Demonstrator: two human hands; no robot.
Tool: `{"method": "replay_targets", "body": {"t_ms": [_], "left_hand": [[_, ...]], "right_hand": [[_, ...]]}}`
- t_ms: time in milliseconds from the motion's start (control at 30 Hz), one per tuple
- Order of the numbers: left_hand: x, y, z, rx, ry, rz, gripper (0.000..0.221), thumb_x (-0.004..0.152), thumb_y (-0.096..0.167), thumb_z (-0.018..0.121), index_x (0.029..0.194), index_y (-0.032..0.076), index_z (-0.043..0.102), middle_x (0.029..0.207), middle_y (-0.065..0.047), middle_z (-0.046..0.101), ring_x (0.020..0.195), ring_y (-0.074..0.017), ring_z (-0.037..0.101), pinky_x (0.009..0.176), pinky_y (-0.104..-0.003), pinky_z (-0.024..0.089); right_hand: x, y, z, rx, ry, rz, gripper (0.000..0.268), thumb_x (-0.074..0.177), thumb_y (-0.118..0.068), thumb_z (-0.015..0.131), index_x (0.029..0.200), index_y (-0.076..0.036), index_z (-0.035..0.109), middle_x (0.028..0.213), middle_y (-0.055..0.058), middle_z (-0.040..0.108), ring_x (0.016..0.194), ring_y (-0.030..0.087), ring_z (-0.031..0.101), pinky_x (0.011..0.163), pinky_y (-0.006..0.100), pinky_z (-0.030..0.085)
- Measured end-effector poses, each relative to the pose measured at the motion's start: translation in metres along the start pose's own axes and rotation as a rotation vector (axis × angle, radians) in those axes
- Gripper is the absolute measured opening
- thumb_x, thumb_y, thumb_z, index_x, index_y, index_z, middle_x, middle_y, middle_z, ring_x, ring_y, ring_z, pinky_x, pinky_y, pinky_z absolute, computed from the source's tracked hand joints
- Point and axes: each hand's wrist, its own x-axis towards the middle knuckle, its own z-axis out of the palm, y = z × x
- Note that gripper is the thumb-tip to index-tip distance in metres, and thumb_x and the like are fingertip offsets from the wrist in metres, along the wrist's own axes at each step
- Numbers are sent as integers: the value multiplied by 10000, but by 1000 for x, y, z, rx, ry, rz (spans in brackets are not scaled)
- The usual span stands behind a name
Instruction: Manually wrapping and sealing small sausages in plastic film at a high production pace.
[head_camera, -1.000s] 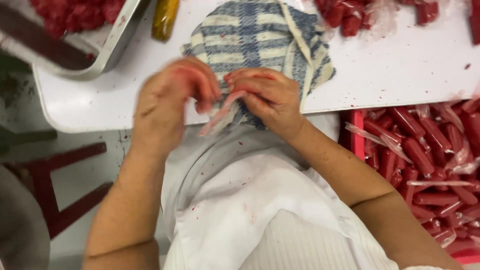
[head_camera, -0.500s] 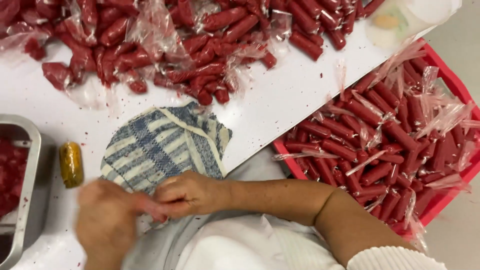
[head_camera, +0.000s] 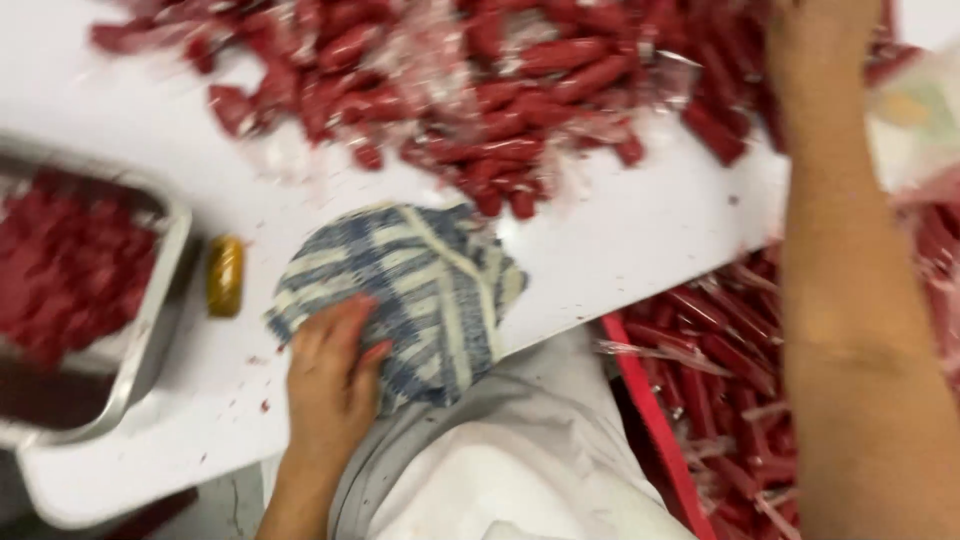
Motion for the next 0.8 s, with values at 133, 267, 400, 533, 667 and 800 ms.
{"method": "replay_targets", "body": {"t_ms": [133,267,400,533,667,800], "left_hand": [[32,13,-11,118,22,171,308,983,63,638,1285,18,598,1252,-161,607,1079,-340,592,961,-452,495],[83,-1,-25,348,40,115,284,1002,55,610,1279,-4,588,1213,-250,595,1042,-402,556,855,-509,505],[147,-10,-15,494,-19,-122,311,970,-14,524,1278,-50,552,1359,-277,505,1181,-433,496,822,-526,512],[179,-52,12,766,-74,-283,340,855,-63,609,1188,0,647,1399,-245,495,1154,-348,532,855,-442,561],[172,-118,24,890,7,-47,223,645,-113,656,793,45,709,802,-98,615,712,-318,589,484,-425,511],[151,-32,-23,624,59,57,133,761,-150,656,783,-23,690,742,-95,598,699,-318,608,491,-436,517]], "right_hand": [[23,49,22,-651,20,-371,407,1265,-303,644,1332,92,721,1293,326,653,1116,520,502,877,580,377],[-15,-65,-10,24,-62,93,464,1248,-297,338,1498,74,459,1387,344,556,1207,519,535,948,566,373],[-82,-183,-19,501,-65,-249,431,1291,-180,378,1665,-13,243,1565,470,432,1404,599,497,1205,625,440],[-127,-251,18,393,-134,-192,341,1067,-129,589,1392,-28,572,1527,236,467,1451,433,397,1228,589,309],[-141,-292,34,543,-380,-332,319,1038,-172,537,1320,-60,636,1486,166,521,1463,379,403,1201,523,368],[-122,-320,34,546,-437,-372,297,1045,-160,524,1303,-75,645,1385,150,606,1334,333,557,1144,440,443]]}}
